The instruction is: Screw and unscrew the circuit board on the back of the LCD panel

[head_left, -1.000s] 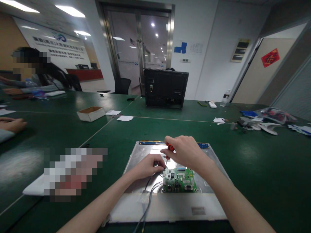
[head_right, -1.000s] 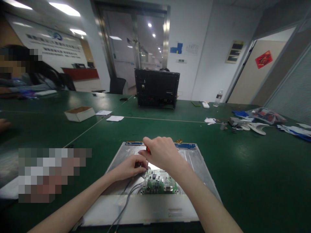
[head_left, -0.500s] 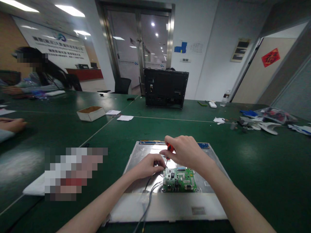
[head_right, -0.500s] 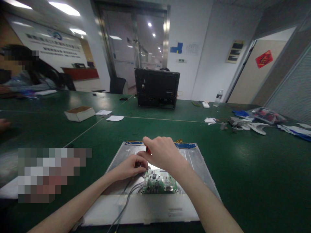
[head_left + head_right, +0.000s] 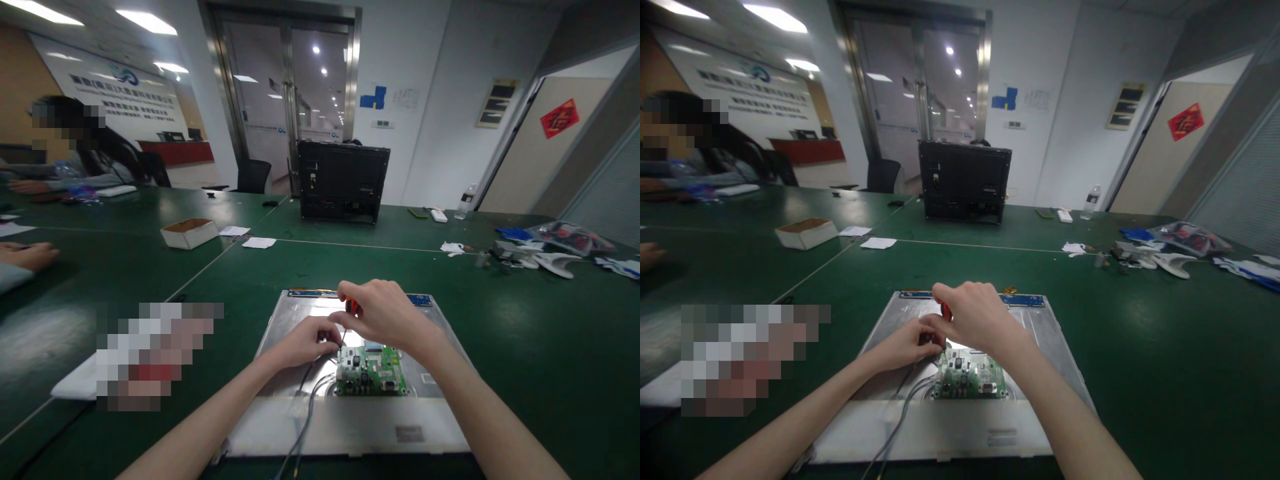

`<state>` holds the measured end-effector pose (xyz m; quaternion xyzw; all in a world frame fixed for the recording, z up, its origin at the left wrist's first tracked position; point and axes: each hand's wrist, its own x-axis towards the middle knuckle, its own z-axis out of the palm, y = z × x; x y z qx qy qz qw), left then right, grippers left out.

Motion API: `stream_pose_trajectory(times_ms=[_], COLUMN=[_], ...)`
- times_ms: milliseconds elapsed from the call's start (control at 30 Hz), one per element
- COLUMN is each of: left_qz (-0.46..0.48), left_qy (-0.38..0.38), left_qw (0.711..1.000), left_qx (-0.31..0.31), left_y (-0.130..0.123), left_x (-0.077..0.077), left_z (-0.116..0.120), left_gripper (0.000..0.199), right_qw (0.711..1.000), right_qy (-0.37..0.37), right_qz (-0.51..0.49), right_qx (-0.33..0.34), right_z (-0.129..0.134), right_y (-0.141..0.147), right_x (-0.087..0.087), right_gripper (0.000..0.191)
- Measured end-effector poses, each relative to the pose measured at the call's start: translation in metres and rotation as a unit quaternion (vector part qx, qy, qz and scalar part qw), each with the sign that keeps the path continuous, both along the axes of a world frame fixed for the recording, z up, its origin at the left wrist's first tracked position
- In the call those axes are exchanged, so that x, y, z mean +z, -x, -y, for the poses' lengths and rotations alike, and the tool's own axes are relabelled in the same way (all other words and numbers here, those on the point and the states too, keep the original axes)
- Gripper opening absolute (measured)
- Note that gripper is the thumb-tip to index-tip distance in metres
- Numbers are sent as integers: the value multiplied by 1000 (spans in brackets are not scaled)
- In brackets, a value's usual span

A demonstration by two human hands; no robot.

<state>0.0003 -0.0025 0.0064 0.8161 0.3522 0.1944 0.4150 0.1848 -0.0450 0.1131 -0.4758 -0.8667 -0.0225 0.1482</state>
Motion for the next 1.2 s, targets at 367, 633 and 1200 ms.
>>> stream_pose_trajectory(times_ms=[367, 633, 1200], left_qz=[9, 3, -9], left_qy=[-13, 6, 3], left_qw=[1000, 1000, 1000], left_qx=[-8, -3, -1], left_y=[1, 1, 0], left_x=[-4, -2, 1], left_z=[-2, -1, -1], left_gripper=[12, 12, 9], right_qw=[999, 1000, 998], right_qy=[18, 1, 7], right_qz=[-24, 1, 26], right_qx=[11, -27, -48], right_z=[3, 2, 1], right_y=[-1, 1, 1], right_x=[2, 2, 3], right_gripper=[22, 30, 25])
